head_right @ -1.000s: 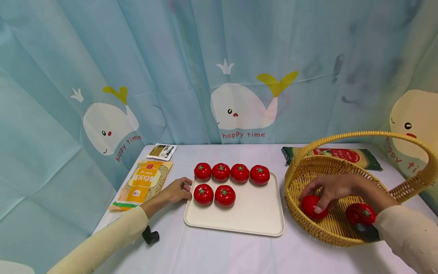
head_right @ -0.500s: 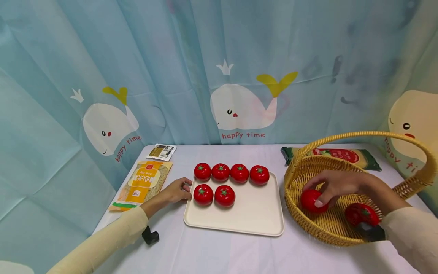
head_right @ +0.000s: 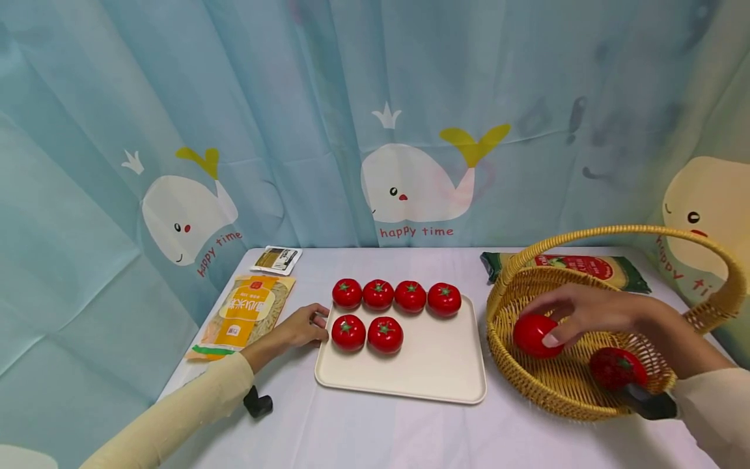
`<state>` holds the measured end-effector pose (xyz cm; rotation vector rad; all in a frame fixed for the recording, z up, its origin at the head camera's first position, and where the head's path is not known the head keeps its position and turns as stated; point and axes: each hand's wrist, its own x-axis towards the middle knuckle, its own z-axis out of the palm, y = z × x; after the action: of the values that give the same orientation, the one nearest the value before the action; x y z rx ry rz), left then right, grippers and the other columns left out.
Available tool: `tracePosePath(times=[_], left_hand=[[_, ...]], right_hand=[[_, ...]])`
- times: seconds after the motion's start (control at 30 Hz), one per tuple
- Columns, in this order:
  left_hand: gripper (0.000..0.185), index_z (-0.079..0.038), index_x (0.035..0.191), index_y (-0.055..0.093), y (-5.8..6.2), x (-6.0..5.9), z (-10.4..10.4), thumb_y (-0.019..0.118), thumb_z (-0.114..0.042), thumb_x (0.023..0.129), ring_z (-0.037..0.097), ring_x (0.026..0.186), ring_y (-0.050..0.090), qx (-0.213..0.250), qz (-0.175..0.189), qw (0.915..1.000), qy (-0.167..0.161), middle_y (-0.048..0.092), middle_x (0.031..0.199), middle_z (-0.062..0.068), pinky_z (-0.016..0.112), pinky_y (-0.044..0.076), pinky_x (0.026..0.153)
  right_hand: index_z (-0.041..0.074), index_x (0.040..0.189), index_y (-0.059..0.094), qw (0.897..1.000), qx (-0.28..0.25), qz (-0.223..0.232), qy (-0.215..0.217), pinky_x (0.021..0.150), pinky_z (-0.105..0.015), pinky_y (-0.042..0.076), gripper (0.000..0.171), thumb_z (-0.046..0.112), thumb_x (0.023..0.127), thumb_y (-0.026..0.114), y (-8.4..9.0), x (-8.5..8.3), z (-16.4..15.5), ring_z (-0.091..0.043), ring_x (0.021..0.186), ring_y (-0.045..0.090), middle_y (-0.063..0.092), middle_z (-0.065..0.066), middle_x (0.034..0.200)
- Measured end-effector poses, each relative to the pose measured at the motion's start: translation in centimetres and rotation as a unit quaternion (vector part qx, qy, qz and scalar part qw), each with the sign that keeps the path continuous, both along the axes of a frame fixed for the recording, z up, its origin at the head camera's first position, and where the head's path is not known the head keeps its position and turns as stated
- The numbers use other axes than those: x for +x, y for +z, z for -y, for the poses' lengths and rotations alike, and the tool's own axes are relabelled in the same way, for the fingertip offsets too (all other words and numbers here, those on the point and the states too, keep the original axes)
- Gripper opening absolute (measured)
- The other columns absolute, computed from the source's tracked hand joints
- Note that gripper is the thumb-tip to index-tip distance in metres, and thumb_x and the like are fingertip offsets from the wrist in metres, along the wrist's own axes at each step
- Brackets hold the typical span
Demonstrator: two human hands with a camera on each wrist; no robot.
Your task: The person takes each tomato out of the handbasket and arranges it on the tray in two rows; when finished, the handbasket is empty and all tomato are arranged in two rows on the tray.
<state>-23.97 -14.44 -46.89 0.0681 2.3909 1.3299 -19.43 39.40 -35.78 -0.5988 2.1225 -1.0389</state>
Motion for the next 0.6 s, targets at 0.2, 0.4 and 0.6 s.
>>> tracePosePath(times=[0.2,0.4,0.6], left_hand=[[0.049,0.0,0.123,0.056,0.1,0.0,0.0,0.072,0.002,0.077,0.016,0.073,0.058,0.001,-0.003,1.0,-0.004,0.057,0.09,0.008,0.028,0.061,0.064],[0.048,0.0,0.123,0.056,0.0,0.0,0.0,0.072,0.002,0.078,0.016,0.073,0.058,-0.001,-0.001,1.0,-0.002,0.057,0.091,0.008,0.027,0.061,0.065],[0.049,0.001,0.124,0.055,-0.1,0.0,0.1,0.072,0.003,0.078,0.017,0.073,0.059,-0.001,-0.006,1.0,-0.007,0.057,0.091,0.009,0.028,0.061,0.065]], right_hand=[[0.003,0.145,0.048,0.998,0.04,-0.032,-0.029,0.082,-0.026,0.057,0.06,0.022,0.092,0.066,0.5,0.9,0.0,0.001,0.107,0.058,0.062,-0.005,0.128],[0.008,0.146,0.049,0.997,0.04,-0.047,-0.043,0.083,-0.026,0.057,0.06,0.023,0.091,0.067,0.8,2.0,0.5,0.005,0.11,0.055,0.061,-0.003,0.131],[0.005,0.146,0.047,0.999,-0.037,-0.023,-0.023,0.088,-0.028,0.058,0.056,0.01,0.093,0.064,1.1,3.1,1.4,-0.002,0.116,0.058,0.062,0.01,0.132]])
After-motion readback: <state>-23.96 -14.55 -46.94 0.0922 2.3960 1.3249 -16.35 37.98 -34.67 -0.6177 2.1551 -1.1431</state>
